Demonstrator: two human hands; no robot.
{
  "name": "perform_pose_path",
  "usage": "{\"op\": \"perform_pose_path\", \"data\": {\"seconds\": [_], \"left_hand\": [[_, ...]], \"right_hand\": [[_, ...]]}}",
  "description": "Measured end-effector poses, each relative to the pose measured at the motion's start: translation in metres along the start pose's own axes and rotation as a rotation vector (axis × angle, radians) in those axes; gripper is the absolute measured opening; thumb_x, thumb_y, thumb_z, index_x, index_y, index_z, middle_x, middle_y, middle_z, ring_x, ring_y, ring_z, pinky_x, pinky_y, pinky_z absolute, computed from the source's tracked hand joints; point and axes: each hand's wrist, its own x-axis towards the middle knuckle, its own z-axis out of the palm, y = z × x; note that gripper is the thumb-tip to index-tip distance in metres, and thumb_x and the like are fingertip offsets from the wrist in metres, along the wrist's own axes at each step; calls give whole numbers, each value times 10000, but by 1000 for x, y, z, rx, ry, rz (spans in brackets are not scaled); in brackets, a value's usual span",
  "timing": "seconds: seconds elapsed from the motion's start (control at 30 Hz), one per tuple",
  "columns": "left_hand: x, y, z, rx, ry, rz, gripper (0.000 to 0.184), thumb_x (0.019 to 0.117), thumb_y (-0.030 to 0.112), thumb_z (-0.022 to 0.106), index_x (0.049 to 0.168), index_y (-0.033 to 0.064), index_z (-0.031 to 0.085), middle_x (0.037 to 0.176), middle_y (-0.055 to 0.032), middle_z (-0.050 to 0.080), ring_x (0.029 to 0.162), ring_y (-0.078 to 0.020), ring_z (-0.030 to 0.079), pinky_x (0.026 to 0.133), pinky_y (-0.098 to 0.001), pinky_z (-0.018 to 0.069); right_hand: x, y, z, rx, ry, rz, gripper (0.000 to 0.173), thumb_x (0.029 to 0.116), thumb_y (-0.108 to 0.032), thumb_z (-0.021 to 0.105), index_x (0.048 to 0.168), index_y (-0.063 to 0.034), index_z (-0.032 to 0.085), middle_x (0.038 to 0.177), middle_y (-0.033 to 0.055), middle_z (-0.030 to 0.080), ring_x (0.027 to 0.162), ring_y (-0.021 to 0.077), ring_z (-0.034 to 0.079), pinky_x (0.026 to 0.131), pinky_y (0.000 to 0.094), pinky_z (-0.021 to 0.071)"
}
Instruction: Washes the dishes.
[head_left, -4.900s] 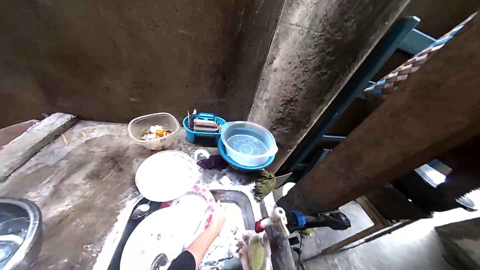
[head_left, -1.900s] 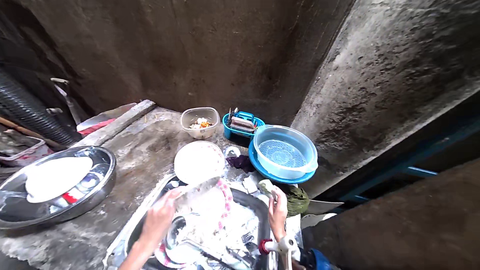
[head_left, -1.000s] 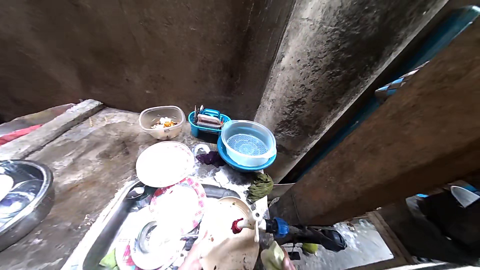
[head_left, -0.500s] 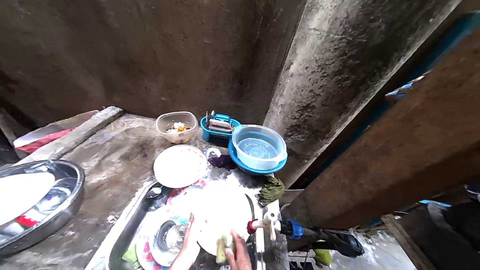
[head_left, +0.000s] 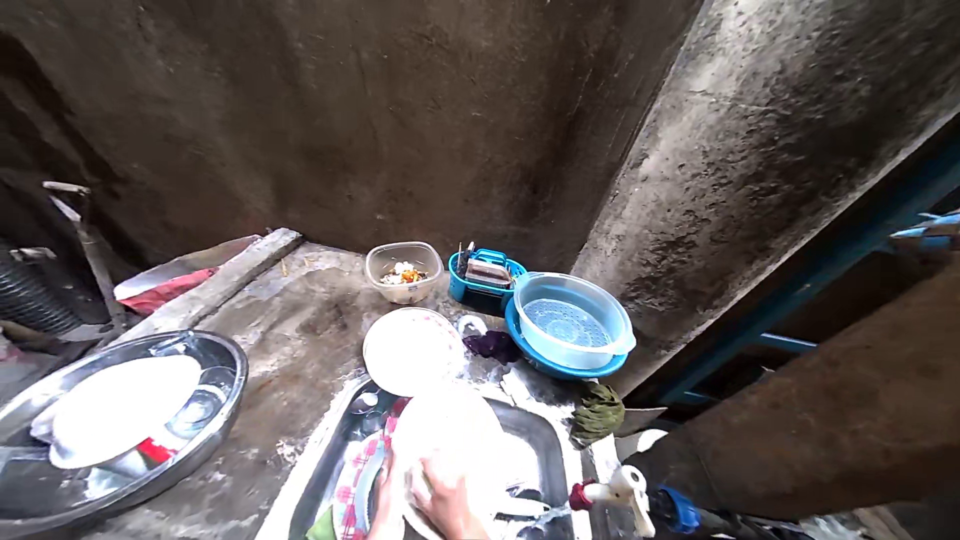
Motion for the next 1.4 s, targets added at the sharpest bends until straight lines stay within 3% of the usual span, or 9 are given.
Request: {"op": "perform_pose_path", "data": {"seconds": [0.2, 0.47, 0.67, 0.83, 0.97, 1.03, 1.13, 1.23, 1.4], "left_hand": [[-3, 1, -19, 109, -75, 37, 486, 1118, 188, 341, 1460, -155, 392, 1496, -341, 424, 1387, -352, 435, 1164, -457, 327], [13, 12, -19, -2, -71, 65, 473, 1126, 205, 295, 1441, -128, 411, 1387, -279, 520, 1217, -220, 551, 1061, -384, 443], [-5, 0, -21, 96, -81, 114, 476, 1104, 143, 358, 1446, -186, 388, 1483, -355, 435, 1385, -334, 450, 1173, -415, 329], [-2, 8, -2, 63, -53, 106, 445, 1121, 199, 340, 1318, -147, 539, 1274, -266, 611, 1182, -217, 588, 1061, -375, 444], [9, 15, -5, -3, -27, 115, 439, 1120, 177, 335, 1347, -162, 495, 1290, -266, 581, 1145, -189, 572, 1032, -354, 449], [7, 17, -6, 30, -17, 137, 392, 1105, 141, 392, 1322, -165, 508, 1271, -252, 589, 1109, -157, 567, 1003, -314, 447], [-1, 12, 1, 124, -33, 134, 400, 1097, 164, 427, 1293, -164, 545, 1230, -269, 615, 1086, -206, 578, 988, -372, 445], [-4, 11, 14, 79, -76, 112, 436, 1110, 214, 392, 1302, -142, 555, 1267, -264, 613, 1156, -220, 584, 1033, -384, 449], [11, 22, 19, -108, -13, -137, 466, 1130, 318, 334, 1270, -73, 544, 1090, -165, 621, 949, -170, 599, 861, -355, 504]], "right_hand": [[28, 56, -24, -277, -263, 659, 336, 915, -150, 686, 1144, 96, 700, 1223, 336, 642, 1195, 515, 598, 978, 614, 490], [0, -32, -15, 194, -356, 228, 430, 897, -169, 689, 1279, 29, 690, 1360, 330, 592, 1277, 506, 567, 1073, 611, 461], [1, 48, -22, -76, -124, 568, 526, 916, -163, 623, 1347, 133, 574, 1511, 398, 392, 1436, 555, 355, 1185, 615, 307], [41, -22, 15, 2, 72, 289, 304, 808, -75, 740, 1027, 135, 721, 1087, 331, 690, 938, 442, 722, 798, 510, 602], [-11, -16, -15, -98, -62, 140, 110, 706, -45, 746, 765, 47, 735, 780, 176, 727, 720, 341, 736, 620, 499, 598], [-21, 6, -41, -209, -275, 407, 227, 775, -76, 775, 953, 65, 772, 931, 263, 740, 889, 467, 722, 770, 640, 558], [10, 48, -35, -248, -106, 568, 304, 878, -88, 697, 1101, 118, 721, 1145, 374, 662, 1121, 567, 619, 966, 659, 480], [53, 20, -8, 106, 70, 518, 391, 929, -115, 622, 1231, 132, 645, 1281, 318, 633, 1219, 444, 615, 1058, 552, 478], [14, -23, -15, 277, -363, 280, 480, 923, -51, 607, 1367, 126, 567, 1469, 320, 506, 1393, 460, 478, 1178, 549, 361]]}}
